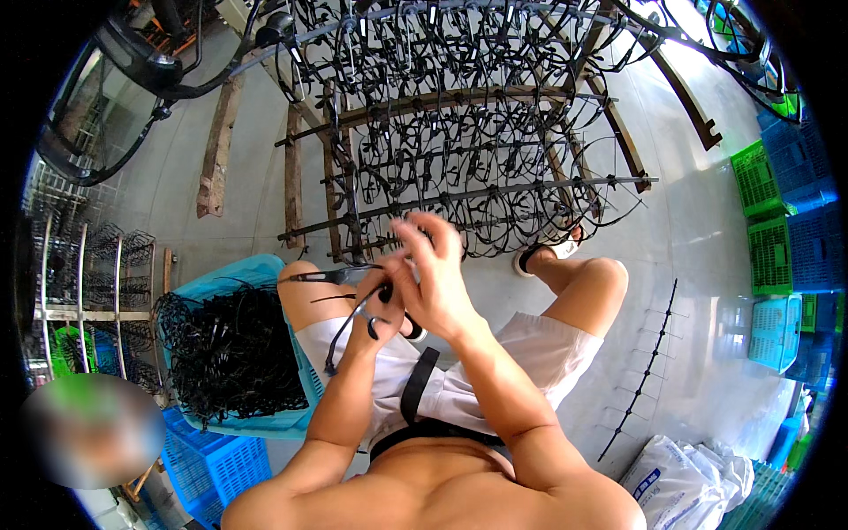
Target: The person sits on a chair and repeatedly picks up black wire loops from a blue basket. They attach each loop to a metal rack using a small metal clip, then place the clip into the rack. The process is repeated continuously.
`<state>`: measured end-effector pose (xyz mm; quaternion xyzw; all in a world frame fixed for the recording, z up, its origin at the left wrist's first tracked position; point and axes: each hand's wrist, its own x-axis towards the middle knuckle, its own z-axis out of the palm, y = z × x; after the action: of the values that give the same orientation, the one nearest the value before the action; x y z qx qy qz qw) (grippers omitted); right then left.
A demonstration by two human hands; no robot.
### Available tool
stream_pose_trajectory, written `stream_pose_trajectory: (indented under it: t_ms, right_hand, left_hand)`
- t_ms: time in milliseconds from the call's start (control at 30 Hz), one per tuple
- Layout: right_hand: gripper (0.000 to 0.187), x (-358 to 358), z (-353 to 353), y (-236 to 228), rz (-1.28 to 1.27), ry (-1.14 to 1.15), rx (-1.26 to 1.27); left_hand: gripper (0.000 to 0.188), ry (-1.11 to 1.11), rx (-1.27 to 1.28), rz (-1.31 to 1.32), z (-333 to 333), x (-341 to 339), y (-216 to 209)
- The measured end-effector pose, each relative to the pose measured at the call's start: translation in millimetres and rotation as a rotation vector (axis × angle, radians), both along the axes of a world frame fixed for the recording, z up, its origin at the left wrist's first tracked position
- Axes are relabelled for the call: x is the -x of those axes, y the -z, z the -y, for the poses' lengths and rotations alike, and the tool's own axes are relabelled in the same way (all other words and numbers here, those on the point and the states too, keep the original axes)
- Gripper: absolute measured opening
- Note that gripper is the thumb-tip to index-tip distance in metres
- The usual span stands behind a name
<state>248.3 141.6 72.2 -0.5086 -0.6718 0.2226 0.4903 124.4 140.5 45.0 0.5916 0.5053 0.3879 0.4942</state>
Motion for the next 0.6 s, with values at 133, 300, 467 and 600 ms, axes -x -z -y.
stream_pose_trajectory:
  t_ms: [133, 300, 467, 600]
  right_hand:
    - [0.021, -24.6, 2.0, -10.8, -0.046, -0.479, 0.151]
    - [0.015, -55.9, 25.0, -24.6, -0.516, -0.237, 0.427]
    - [0.016, -41.1, 48.0, -36.1, 0.05, 0.074, -0.042]
    - [0.017, -58.7, 66.5, -25.5, -0.242, 0.145, 0.276]
  left_hand:
    - [0.024, 0.226, -0.006, 0.037, 18.1, 5.9, -16.4]
    - [0.036, 0.393, -0.317, 0.137, 30.5, 3.8, -28.8]
    - [0.063, 0.241, -0.142, 0.785, 63.4, -42.7, -21.6]
    - [0.018, -0.129, -0.561, 0.523, 57.4, -40.3, -12.1]
